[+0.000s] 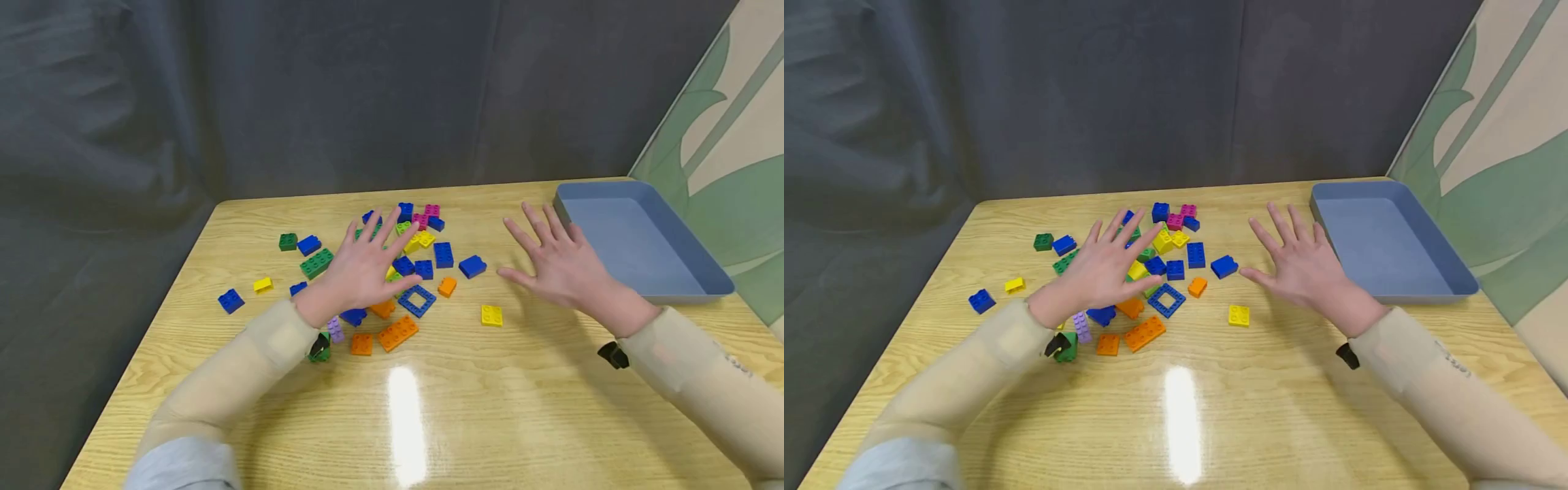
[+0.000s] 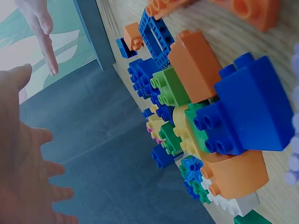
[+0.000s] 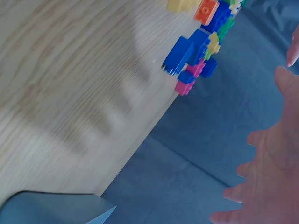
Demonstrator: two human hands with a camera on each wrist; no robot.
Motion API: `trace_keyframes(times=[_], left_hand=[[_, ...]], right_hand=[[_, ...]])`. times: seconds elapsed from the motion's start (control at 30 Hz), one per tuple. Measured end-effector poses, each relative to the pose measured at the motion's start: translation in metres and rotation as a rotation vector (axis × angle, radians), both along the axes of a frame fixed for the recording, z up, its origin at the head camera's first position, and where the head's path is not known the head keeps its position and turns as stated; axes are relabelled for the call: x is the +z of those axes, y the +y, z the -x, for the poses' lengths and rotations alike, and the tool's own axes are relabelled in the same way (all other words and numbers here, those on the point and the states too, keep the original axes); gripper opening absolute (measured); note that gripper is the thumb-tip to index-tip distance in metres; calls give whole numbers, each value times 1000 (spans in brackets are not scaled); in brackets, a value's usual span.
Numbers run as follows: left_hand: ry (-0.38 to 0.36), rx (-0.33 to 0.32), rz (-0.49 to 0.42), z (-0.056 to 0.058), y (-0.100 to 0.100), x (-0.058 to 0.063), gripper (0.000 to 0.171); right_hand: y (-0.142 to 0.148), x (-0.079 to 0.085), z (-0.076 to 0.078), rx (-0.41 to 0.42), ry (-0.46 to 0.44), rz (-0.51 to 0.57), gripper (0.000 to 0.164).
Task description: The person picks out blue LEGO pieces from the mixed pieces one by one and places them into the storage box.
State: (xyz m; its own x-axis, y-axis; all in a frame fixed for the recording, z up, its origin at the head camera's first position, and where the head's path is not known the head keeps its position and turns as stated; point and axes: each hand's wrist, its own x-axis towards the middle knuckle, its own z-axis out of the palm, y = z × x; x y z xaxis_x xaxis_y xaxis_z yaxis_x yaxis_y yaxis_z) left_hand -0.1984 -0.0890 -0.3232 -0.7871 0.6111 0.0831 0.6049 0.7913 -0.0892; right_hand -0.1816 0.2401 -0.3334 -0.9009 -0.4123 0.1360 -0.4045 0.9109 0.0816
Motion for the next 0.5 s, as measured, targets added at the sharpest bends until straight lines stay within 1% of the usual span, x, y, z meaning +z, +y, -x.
trace_keyframes(times=[0.07,0.2,0.37,0.5], left_hand=[[-7,9,3,3,2,0,85],[-19,21,-14,10,6,0,85],[-24,37,-38,18,14,-1,84],[-52,55,-46,24,20,-3,84]], right_hand=[[3,0,3,-13,-9,2,83],[9,0,8,-44,-45,7,83],[21,0,14,-76,-67,22,84],[32,-1,20,-102,-81,42,84]])
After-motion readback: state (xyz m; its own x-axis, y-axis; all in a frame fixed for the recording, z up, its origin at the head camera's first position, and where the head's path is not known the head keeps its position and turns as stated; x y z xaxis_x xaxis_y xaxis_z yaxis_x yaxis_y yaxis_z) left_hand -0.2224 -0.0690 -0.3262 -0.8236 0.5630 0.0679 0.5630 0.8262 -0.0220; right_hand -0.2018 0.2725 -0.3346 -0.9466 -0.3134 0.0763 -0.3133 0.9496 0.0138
